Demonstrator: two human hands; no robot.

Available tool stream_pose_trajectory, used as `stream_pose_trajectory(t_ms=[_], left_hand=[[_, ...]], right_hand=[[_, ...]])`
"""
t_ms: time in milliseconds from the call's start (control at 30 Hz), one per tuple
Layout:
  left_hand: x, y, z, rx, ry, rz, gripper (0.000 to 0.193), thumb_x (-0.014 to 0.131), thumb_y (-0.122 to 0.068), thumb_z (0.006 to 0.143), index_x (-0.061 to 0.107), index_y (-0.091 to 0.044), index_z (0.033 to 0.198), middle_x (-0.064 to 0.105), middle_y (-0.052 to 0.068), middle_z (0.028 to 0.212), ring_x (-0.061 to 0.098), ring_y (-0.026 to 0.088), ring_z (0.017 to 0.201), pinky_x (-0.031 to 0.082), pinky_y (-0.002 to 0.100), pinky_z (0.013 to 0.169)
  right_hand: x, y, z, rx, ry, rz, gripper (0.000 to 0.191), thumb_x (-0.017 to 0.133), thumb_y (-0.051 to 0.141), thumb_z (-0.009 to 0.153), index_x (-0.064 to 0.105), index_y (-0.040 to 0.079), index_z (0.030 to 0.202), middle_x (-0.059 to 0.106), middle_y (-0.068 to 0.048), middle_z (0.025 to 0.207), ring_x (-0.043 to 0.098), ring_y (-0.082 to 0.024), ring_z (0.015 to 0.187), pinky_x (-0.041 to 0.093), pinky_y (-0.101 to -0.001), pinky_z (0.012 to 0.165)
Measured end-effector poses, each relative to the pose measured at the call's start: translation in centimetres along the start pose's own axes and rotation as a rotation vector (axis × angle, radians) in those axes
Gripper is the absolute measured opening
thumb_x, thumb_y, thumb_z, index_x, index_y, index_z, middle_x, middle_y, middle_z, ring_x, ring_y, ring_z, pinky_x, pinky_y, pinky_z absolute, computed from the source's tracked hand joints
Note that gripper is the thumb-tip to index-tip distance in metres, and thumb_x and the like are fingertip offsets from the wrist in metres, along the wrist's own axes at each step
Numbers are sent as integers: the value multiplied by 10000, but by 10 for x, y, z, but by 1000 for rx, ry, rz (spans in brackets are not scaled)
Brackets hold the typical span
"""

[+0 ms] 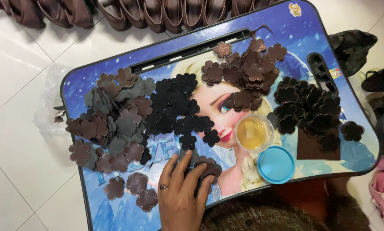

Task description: The person repeatedly picks up small flower-shaped felt pieces, applies adhesive from a small container to one side, and presses them together to form pairs. The person handles the pieces one at a time and places the glued pairs back on the table among other similar pieces.

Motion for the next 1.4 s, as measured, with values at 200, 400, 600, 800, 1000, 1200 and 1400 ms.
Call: stream_pose_trajectory(t_ms=[200, 400, 600, 800, 1000, 1200, 1400], left_hand=[[0, -2, 2, -15, -35, -35, 229, 864, -161, 724, 759, -115, 923, 697, 115, 1246, 589, 377, 1240, 465, 480, 1017], [-7, 2, 1, -276, -112, -200, 151, 846, -141, 762, 778, -125, 896, 799, 51, 1069, 732, 222, 952, 545, 358, 807], [-6, 15, 0, -491, -165, -428, 121, 811, -123, 813, 780, -82, 923, 815, 22, 983, 725, 114, 853, 551, 272, 712], [5, 28, -7, -715, -168, -879, 181, 680, -98, 931, 671, 8, 1077, 797, 82, 1030, 754, 102, 767, 577, 212, 655], [5, 16, 2, -464, -137, -893, 246, 665, -61, 954, 631, 24, 1183, 769, 95, 1113, 713, 91, 963, 570, 220, 809], [0, 9, 10, -676, 68, -587, 223, 777, -145, 873, 794, -90, 1089, 755, 86, 760, 666, 77, 637, 547, 235, 574], [-14, -21, 38, 7, -92, 6, 324, 803, -226, 800, 763, -112, 1100, 745, 76, 1080, 673, 273, 870, 529, 362, 769]], right_hand=[[15, -29, -5, 44, -11, -27, 722, 810, 87, 838, 425, -81, 1426, 659, -229, 1088, 682, -307, 934, 562, -391, 751], [24, -44, -10, 68, -19, -48, 655, 805, 79, 841, 460, -68, 1379, 655, -222, 1113, 678, -308, 961, 557, -395, 785], [34, -42, -12, 87, -27, -58, 589, 800, 72, 844, 495, -55, 1331, 651, -214, 1138, 673, -309, 989, 553, -398, 820], [36, -58, -19, 93, -53, -65, 522, 796, 64, 846, 529, -42, 1283, 647, -206, 1162, 668, -310, 1017, 548, -402, 854], [15, -45, 3, 54, -222, -28, 456, 791, 56, 849, 564, -29, 1236, 643, -198, 1187, 664, -311, 1044, 543, -405, 889], [-20, 89, -14, -379, -307, 260, 390, 786, 49, 852, 598, -16, 1188, 639, -190, 1211, 659, -312, 1072, 539, -408, 923], [-49, 236, -46, -834, 70, 451, 325, 782, 41, 855, 633, -3, 1140, 635, -182, 1236, 654, -313, 1100, 534, -412, 958]])
Point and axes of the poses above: each hand's wrist, its own z-axis towards the middle knuckle, its own x-axis out of the palm, y = z × x, the point moved 3 cm from there along z, towards the middle knuckle
